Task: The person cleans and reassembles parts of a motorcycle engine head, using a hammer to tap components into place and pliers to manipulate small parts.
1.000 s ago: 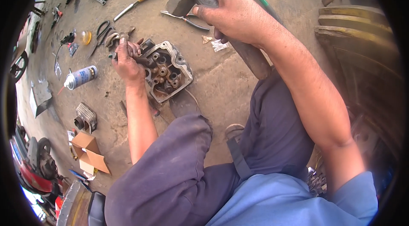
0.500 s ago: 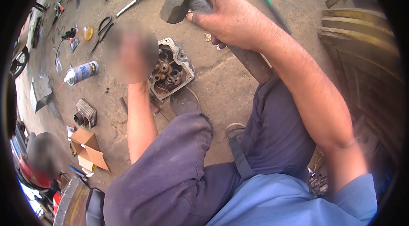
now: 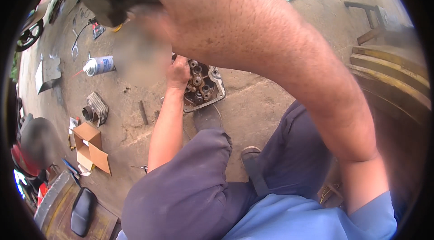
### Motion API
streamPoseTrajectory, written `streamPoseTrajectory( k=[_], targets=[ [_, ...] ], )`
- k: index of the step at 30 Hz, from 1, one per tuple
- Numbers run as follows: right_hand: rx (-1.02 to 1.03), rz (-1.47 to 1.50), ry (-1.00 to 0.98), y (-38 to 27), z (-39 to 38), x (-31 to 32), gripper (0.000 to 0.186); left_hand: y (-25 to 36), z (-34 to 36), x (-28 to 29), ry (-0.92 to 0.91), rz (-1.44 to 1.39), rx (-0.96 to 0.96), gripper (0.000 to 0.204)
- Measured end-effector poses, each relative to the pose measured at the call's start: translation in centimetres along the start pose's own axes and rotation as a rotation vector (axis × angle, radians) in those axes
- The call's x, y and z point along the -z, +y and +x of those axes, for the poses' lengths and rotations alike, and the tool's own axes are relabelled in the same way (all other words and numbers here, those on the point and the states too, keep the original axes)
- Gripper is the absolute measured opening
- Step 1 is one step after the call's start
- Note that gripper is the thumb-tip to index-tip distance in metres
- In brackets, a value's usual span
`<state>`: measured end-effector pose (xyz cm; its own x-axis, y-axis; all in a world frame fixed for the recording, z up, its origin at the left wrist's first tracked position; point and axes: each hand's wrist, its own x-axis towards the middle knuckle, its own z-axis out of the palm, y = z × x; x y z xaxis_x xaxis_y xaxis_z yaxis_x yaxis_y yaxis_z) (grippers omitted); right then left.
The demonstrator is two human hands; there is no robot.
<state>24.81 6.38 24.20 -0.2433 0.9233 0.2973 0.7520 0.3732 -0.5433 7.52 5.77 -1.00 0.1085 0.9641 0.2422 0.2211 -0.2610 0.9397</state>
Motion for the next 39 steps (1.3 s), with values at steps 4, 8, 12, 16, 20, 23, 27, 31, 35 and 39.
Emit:
streamPoseTrajectory(
  k=[4,8,12,16,20,23,27,31,35,39],
  targets=[
    [-0.001,-0.137,-0.042,-1.3,-0.4,-2.1,0.029,-2.6,-0.1,-0.2,0.028,0.026,-0.090,0.037],
    [-0.134,-0.109,-0.320,3.6,-1.4,-5.9,0.034,-3.0,-0.3,-0.5,0.075,-0.233,0.022,0.027],
    [-0.222,0.024,-0.236,4.5,-1.3,-2.7,0.032,-0.1,0.0,-0.2,0.095,-0.385,0.362,0.028],
    [-0.450,0.149,-0.230,6.6,-4.8,-1.6,0.038,-2.4,0.9,1.5,0.099,-0.542,0.299,0.033],
    [-0.748,0.318,-0.219,11.1,-10.0,-2.8,0.036,0.0,1.2,0.0,0.091,-0.503,0.228,0.037],
    [-0.923,0.308,-0.338,13.6,-11.8,-1.9,0.035,1.3,1.9,1.0,0.189,-0.638,0.386,0.042],
    [-0.969,0.345,-0.316,15.8,-13.6,-2.3,0.035,0.3,2.3,2.2,0.112,-0.575,0.355,0.042],
    [-0.979,0.344,-0.289,16.3,-13.5,-2.6,0.034,0.9,1.9,1.2,0.002,-0.450,0.258,0.040],
    [-0.917,0.343,-0.299,15.1,-12.4,-2.3,0.034,1.2,1.3,0.4,-0.024,-0.314,0.322,0.038],
    [-0.770,0.428,-0.270,13.2,-11.2,-1.9,0.040,1.0,1.4,0.9,0.000,-0.416,0.276,0.038]
  ],
)
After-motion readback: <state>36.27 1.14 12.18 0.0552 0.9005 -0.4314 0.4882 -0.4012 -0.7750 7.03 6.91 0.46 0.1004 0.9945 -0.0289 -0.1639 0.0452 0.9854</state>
